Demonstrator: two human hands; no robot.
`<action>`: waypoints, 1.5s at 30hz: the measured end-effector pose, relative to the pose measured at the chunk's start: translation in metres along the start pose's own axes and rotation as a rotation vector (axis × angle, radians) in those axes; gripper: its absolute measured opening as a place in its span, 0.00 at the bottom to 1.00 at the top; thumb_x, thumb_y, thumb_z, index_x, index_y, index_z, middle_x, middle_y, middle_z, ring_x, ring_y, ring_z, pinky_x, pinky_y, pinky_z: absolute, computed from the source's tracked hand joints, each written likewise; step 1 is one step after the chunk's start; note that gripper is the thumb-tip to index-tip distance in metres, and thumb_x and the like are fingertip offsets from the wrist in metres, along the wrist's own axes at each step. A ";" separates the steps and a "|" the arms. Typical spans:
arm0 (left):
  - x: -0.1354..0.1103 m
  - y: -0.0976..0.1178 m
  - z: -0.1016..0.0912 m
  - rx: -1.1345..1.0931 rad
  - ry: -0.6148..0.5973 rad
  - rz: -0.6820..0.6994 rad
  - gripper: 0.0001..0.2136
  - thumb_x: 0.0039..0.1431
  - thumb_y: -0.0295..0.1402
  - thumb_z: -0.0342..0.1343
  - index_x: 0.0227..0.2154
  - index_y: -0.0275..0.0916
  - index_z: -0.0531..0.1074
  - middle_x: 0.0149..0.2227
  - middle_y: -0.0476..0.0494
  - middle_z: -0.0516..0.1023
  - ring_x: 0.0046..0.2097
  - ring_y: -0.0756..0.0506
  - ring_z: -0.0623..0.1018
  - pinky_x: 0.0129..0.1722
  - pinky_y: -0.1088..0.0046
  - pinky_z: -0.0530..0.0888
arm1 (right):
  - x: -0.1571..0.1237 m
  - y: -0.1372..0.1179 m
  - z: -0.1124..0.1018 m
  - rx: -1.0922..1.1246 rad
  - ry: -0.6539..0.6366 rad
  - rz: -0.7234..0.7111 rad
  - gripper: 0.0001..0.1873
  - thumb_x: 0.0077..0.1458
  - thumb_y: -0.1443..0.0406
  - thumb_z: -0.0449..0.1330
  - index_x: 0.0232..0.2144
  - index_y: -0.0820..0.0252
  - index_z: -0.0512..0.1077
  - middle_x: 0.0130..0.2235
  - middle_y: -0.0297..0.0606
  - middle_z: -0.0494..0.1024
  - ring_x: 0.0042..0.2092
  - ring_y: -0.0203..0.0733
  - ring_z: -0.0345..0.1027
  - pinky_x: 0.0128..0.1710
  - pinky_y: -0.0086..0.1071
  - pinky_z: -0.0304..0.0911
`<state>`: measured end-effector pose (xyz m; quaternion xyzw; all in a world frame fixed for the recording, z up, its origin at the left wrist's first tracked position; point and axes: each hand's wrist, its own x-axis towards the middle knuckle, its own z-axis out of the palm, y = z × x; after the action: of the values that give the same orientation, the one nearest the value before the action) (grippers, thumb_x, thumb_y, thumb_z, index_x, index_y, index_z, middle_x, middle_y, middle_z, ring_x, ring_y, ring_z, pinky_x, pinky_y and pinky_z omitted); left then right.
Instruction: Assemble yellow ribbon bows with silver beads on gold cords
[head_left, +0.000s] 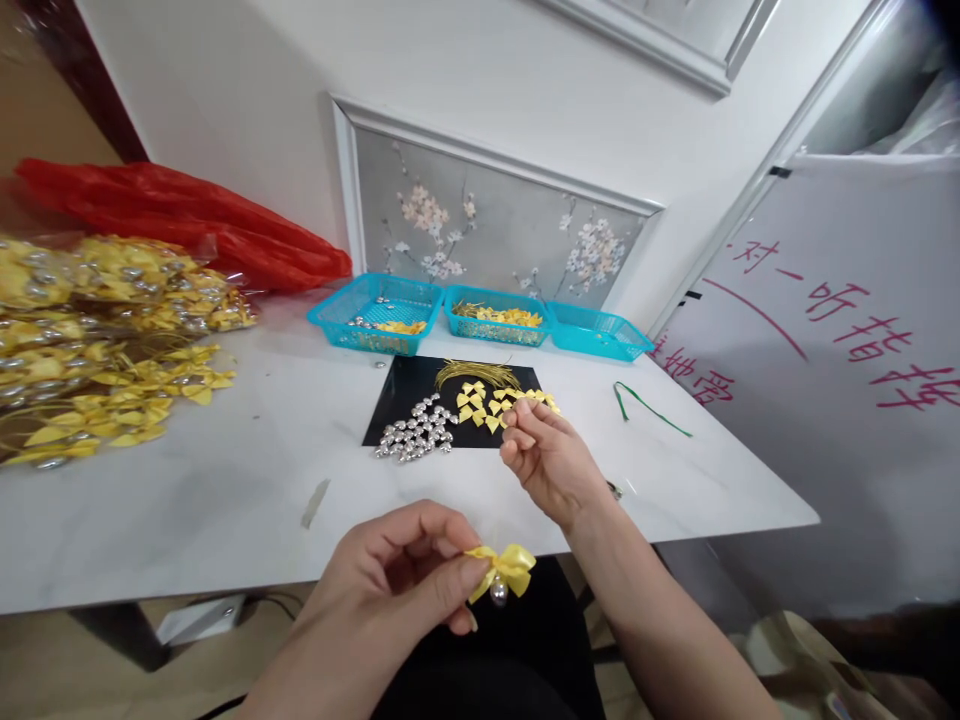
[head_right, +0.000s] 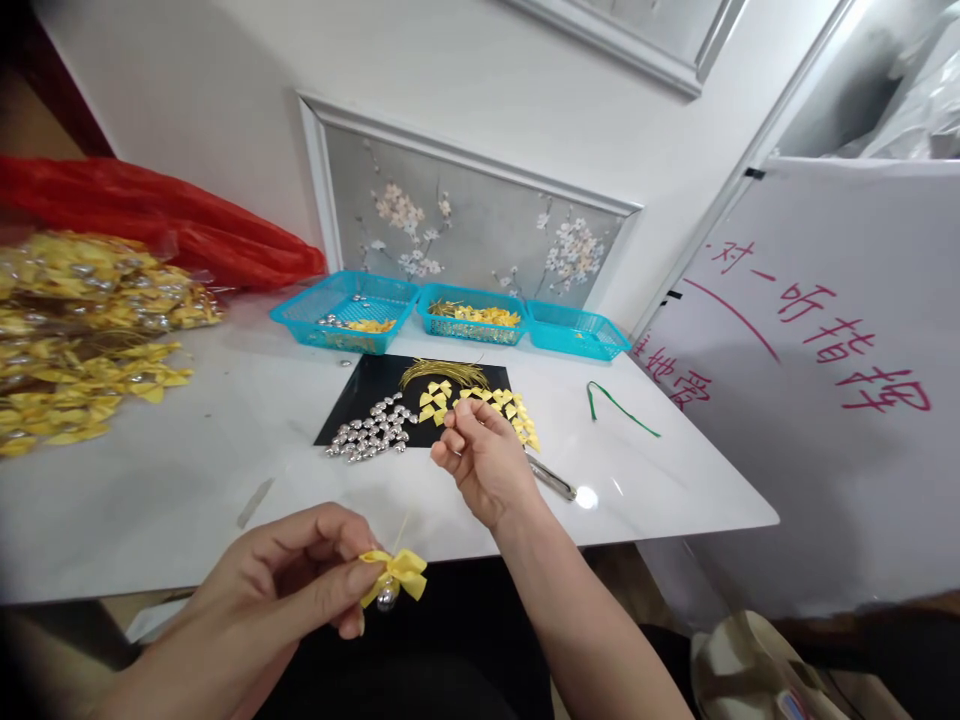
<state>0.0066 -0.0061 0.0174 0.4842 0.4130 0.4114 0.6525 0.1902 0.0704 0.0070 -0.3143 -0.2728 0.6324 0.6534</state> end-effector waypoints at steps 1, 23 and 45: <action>0.001 -0.002 -0.002 0.003 -0.020 0.004 0.07 0.53 0.38 0.70 0.26 0.42 0.80 0.25 0.51 0.79 0.25 0.52 0.74 0.28 0.79 0.70 | 0.000 0.000 0.000 -0.010 -0.002 -0.005 0.17 0.51 0.65 0.75 0.29 0.57 0.68 0.28 0.26 0.72 0.22 0.25 0.60 0.26 0.22 0.75; -0.005 -0.004 -0.011 0.265 0.060 0.265 0.05 0.58 0.39 0.65 0.28 0.47 0.83 0.27 0.50 0.81 0.30 0.48 0.78 0.30 0.81 0.74 | -0.096 -0.013 0.010 -1.011 -0.318 -0.282 0.13 0.64 0.65 0.61 0.26 0.60 0.72 0.29 0.30 0.70 0.27 0.29 0.63 0.26 0.26 0.56; -0.006 -0.001 0.000 0.015 0.122 0.062 0.15 0.42 0.39 0.77 0.36 0.52 0.84 0.34 0.51 0.85 0.36 0.47 0.82 0.35 0.82 0.78 | -0.096 0.006 0.009 -0.778 -0.167 -0.184 0.17 0.65 0.57 0.61 0.25 0.58 0.67 0.23 0.27 0.64 0.23 0.30 0.56 0.23 0.28 0.52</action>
<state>0.0048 -0.0118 0.0171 0.4757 0.4400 0.4569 0.6094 0.1744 -0.0252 0.0121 -0.4601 -0.5707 0.4441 0.5152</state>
